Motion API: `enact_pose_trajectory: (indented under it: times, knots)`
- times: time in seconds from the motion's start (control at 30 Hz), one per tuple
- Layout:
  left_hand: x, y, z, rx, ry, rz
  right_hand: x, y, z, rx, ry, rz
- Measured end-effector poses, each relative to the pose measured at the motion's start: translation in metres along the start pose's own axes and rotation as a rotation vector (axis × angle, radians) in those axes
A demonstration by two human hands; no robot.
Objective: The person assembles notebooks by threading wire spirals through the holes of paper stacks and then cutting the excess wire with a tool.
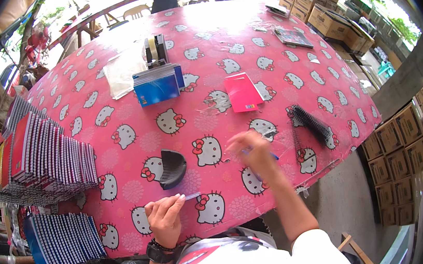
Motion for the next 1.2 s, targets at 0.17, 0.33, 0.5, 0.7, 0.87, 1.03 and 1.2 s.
enact_pose_trajectory:
  times: [0.17, 0.33, 0.5, 0.7, 0.87, 1.03, 1.2]
  knots:
    - [0.004, 0.001, 0.001, -0.01, 0.022, -0.055, -0.054, -0.102, -0.125, -0.757, 0.623, -0.381]
    - [0.007, -0.001, 0.006, -0.033, 0.01, -0.021, -0.046, -0.107, -0.118, -0.476, 0.514, -0.361]
    - [0.008, -0.001, 0.005, -0.047, 0.005, -0.025, -0.046, -0.122, -0.119, -0.724, 0.475, -0.349]
    - [0.011, -0.001, 0.003, -0.051, -0.037, -0.047, -0.029, -0.115, -0.086, -0.662, 0.378, -0.251]
    - [0.017, -0.003, 0.005, -0.04, -0.072, 0.035, -0.016, -0.03, -0.005, 0.28, 0.317, 0.242]
    - [0.02, -0.003, 0.004, -0.036, -0.054, 0.056, -0.017, 0.027, 0.048, 0.341, -0.023, 0.603]
    - [0.017, -0.004, 0.005, -0.041, -0.077, 0.072, -0.011, 0.038, 0.051, 0.368, -0.054, 0.531]
Point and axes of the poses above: each hand's wrist, its own x-axis towards the middle knuckle, its own y-axis out of the palm, z = x × y, the point moved 4 cm from there along x, towards the middle knuckle, and after that the axes turned 10 degrees about z, right-handed, at the moved point
